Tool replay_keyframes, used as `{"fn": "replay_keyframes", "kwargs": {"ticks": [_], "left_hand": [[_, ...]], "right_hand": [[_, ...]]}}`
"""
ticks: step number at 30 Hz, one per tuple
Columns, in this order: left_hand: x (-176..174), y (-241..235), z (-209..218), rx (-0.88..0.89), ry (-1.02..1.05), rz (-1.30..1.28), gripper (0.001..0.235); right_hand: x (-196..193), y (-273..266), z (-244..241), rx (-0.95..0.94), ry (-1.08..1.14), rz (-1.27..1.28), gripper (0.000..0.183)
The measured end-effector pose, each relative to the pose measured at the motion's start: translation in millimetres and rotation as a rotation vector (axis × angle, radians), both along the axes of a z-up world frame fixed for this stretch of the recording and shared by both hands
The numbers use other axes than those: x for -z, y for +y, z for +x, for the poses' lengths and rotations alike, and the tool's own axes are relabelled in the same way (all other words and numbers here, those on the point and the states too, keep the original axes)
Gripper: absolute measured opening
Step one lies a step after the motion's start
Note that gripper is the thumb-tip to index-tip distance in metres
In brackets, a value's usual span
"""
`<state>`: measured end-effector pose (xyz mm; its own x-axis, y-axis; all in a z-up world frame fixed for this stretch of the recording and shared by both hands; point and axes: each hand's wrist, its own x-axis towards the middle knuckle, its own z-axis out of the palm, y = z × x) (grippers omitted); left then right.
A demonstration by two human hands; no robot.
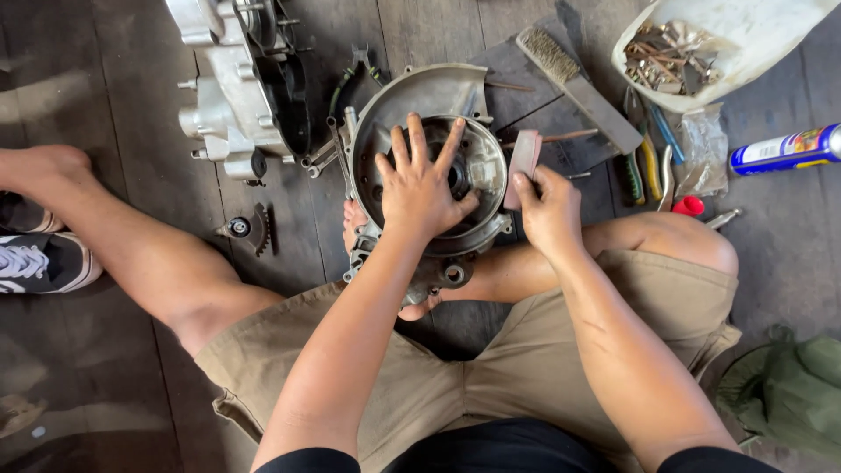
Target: Sanding and cleaning the interior of a motorcycle engine casing using sandpaper and a metal rod.
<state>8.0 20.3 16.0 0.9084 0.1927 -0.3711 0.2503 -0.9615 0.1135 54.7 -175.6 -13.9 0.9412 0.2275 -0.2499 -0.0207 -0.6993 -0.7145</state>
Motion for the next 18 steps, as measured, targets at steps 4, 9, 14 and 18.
{"fn": "replay_keyframes", "kwargs": {"ticks": [4, 9, 14, 18], "left_hand": [[-1, -3, 2, -0.001, -0.003, 0.004, 0.106], [-2, -2, 2, -0.023, 0.019, -0.001, 0.106], [0, -2, 0, -0.018, 0.002, -0.018, 0.106], [-6, -2, 1, -0.026, 0.005, -0.041, 0.104]], "right_hand": [[-10, 4, -3, 0.052, -0.022, 0.032, 0.028], [-8, -2, -22, -0.010, 0.014, 0.036, 0.025], [-4, 0, -10, -0.052, -0.055, -0.004, 0.023], [-7, -1, -16, -0.041, -0.059, -0.024, 0.025]]}}
